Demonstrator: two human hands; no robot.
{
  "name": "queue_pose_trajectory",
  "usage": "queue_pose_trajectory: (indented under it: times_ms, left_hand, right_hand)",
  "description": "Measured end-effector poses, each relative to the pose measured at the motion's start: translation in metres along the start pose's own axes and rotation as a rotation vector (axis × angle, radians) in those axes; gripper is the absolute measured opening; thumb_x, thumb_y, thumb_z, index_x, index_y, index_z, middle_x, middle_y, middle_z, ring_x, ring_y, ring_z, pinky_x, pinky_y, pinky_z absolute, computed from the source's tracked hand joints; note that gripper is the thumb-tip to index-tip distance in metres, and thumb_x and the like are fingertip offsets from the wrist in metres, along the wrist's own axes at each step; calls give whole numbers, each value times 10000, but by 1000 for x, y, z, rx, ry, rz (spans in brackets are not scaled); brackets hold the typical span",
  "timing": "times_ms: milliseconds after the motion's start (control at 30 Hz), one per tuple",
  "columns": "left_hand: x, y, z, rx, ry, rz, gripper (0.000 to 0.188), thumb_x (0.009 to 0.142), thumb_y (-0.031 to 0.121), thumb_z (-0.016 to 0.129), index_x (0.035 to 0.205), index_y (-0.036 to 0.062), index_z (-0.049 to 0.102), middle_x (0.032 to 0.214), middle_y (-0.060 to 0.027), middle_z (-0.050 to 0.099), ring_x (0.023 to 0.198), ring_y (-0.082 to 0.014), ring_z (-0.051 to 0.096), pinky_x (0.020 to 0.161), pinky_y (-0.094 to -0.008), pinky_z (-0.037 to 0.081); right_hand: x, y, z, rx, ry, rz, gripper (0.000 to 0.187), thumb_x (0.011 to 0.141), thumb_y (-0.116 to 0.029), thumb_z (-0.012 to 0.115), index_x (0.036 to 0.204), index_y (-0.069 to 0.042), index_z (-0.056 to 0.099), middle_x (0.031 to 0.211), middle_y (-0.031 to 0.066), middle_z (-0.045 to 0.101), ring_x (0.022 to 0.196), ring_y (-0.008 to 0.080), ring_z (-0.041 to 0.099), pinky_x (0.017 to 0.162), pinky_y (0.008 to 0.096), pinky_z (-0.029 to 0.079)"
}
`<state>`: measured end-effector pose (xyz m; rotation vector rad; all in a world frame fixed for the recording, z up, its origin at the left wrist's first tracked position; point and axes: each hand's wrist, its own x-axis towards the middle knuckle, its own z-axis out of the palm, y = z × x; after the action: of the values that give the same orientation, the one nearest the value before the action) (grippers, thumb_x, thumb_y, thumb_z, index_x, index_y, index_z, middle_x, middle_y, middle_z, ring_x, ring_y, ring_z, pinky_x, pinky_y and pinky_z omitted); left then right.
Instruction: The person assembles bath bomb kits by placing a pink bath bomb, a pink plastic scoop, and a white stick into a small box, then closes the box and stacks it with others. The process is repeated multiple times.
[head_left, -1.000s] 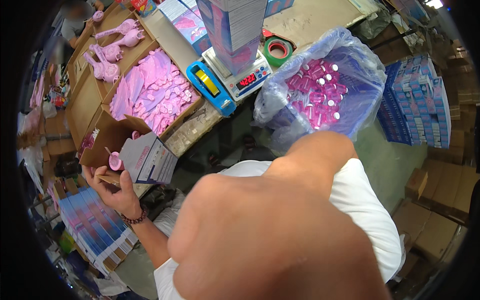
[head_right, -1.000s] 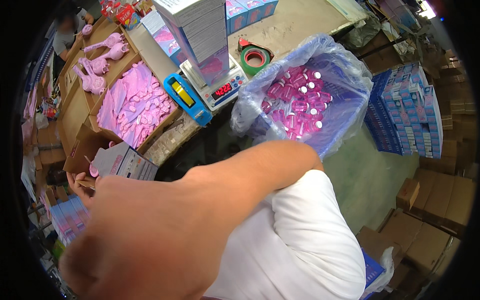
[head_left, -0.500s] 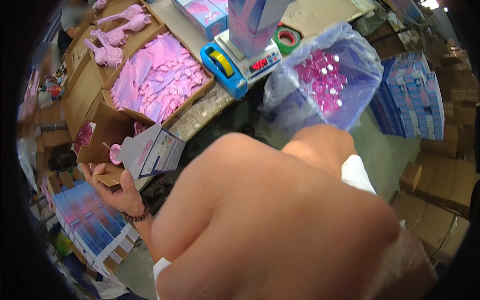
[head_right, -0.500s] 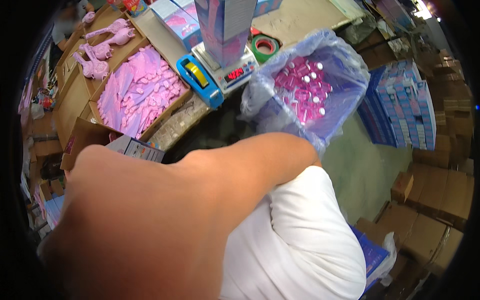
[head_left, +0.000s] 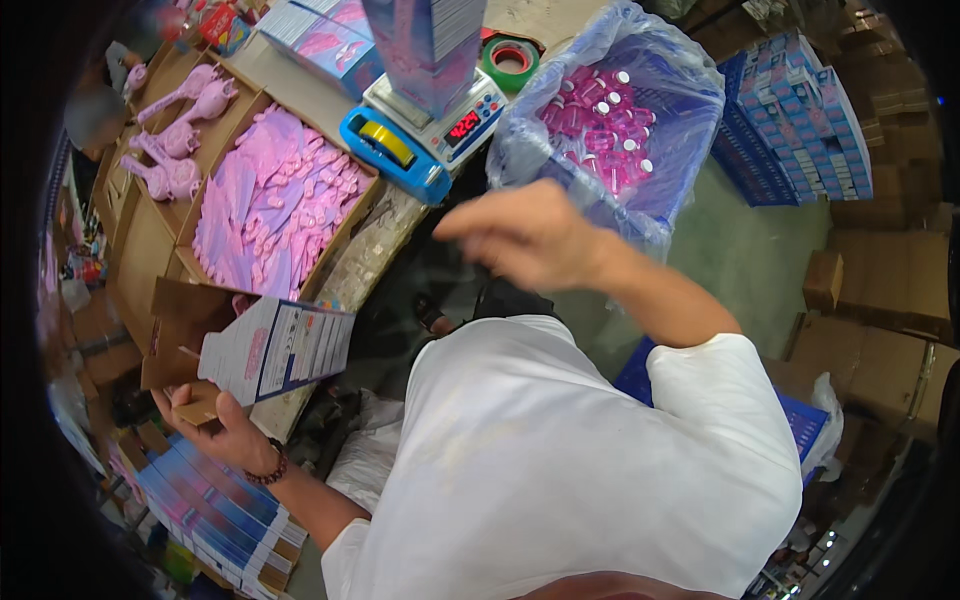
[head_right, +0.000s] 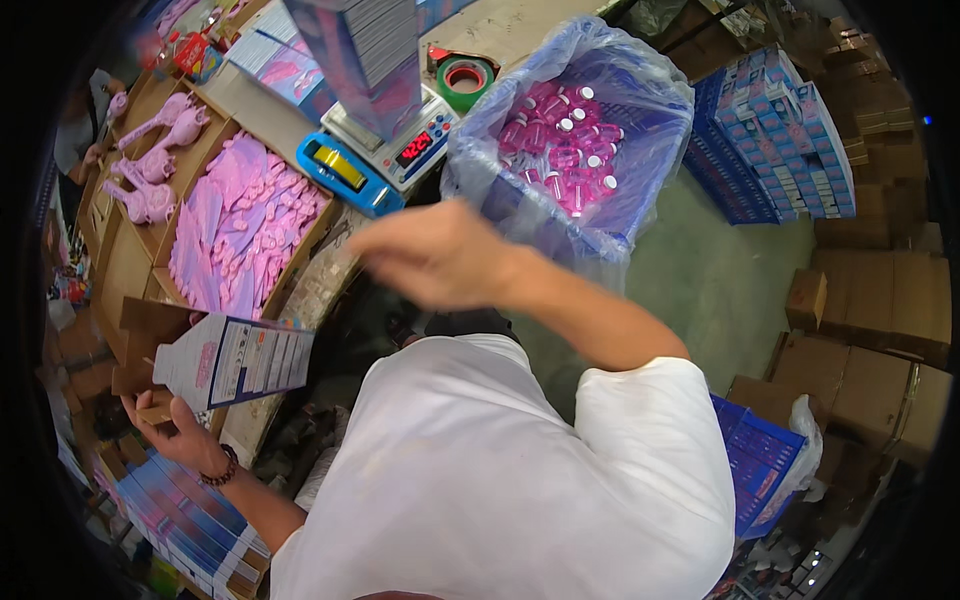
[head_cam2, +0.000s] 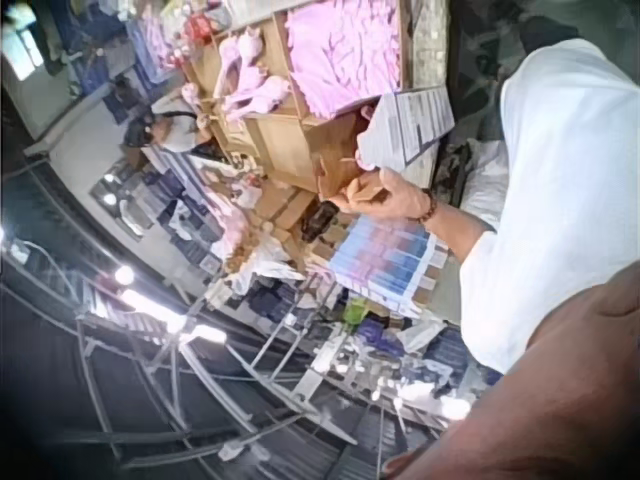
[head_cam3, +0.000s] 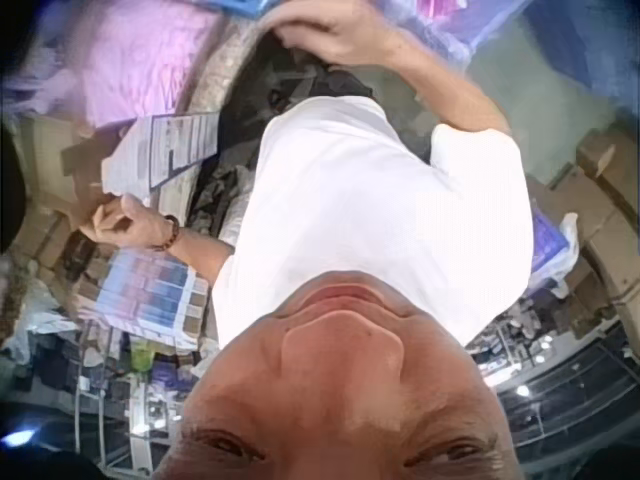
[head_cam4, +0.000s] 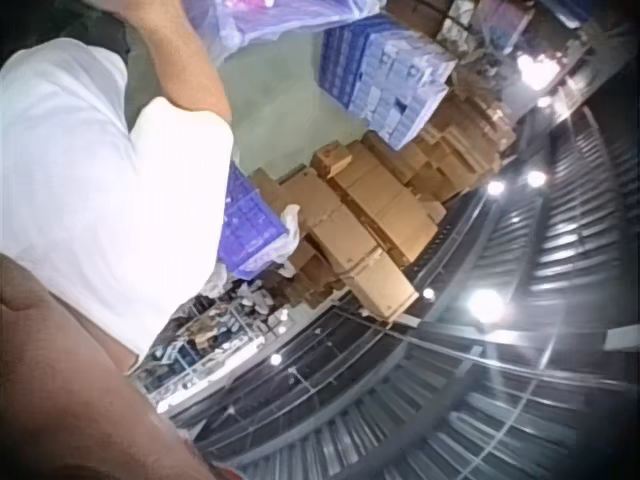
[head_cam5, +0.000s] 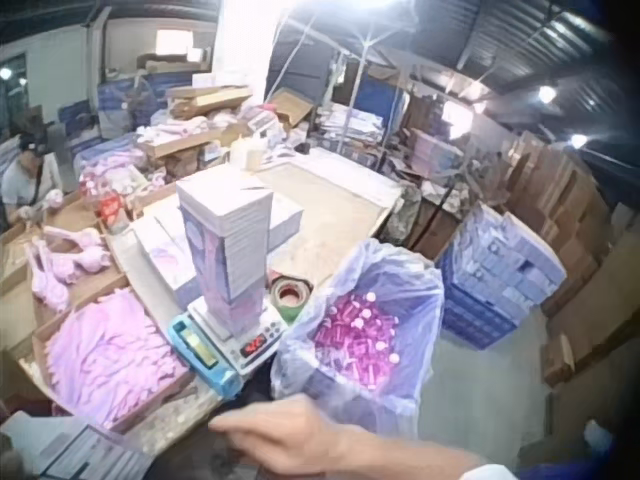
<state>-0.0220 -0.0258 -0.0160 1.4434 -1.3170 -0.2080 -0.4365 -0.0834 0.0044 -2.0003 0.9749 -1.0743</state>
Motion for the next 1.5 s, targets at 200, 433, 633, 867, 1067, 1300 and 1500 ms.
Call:
queue_pose_trajectory:
  times_ms: [200, 433, 633, 867, 1067, 1300, 1500]
  left_hand:
    - [1, 37, 45, 131, -19, -26, 538, 820, 203, 736, 1234, -21, 475, 1416, -72, 367, 977, -158, 502, 890, -292, 436]
    - [-8, 82, 90, 389, -150, 18, 698, 851, 196, 702, 1383, -15, 302, 1184, -53, 453, 1005, -159, 478, 974, -330, 358]
    - [-20, 110, 98, 470, -107, -39, 497, 799, 340, 749, 1120, 42, 514, 1514, -194, 240, 1341, -303, 324, 1079, -419, 267]
    - [-29, 115, 96, 568, -99, -48, 512, 751, 318, 775, 1120, 73, 520, 1484, -187, 288, 1341, -338, 332, 1111, -437, 233]
    - [-24, 113, 109, 546, -172, 73, 601, 702, 432, 825, 1078, 59, 542, 1447, -227, 311, 1282, -378, 381, 1078, -461, 276]
    - [-15, 90, 86, 241, -265, 224, 579, 694, 442, 828, 1043, 98, 520, 1421, -301, 295, 1288, -444, 390, 1068, -526, 300]
    - [-41, 81, 45, 6, -389, 437, 546, 654, 441, 857, 982, 139, 541, 1373, -272, 337, 1249, -457, 416, 1030, -529, 357]
  right_hand:
    - [-85, 223, -152, -341, 349, 678, 294, 864, -199, 616, 1103, -31, 656, 912, 143, 698, 823, 252, 675, 743, 327, 520]
    - [-120, 411, -205, -444, 325, 1091, 675, 804, -405, 658, 1331, -18, 487, 1278, 254, 558, 1204, 376, 537, 1012, 420, 415]
    - [-122, 528, -216, -481, 357, 1288, 833, 762, -442, 699, 1384, 18, 390, 1222, 281, 581, 1191, 368, 550, 989, 425, 433]
    - [-102, 526, -197, -601, 265, 1371, 1091, 643, -503, 796, 1435, -8, 232, 1324, 272, 504, 1213, 385, 526, 988, 452, 443]
    - [-115, 439, -195, 158, 670, 1254, 688, 763, -187, 756, 1354, -89, 419, 1261, 126, 535, 1068, 273, 590, 881, 432, 497]
    - [-103, 246, -150, 799, 406, 824, 831, 748, -220, 755, 1446, -120, 316, 1312, 123, 507, 1115, 278, 568, 893, 443, 515]
    - [-1, 55, -48, 674, -37, 346, 911, 662, -323, 827, 1381, 40, 401, 1320, 193, 495, 1274, 276, 451, 1071, 397, 343]
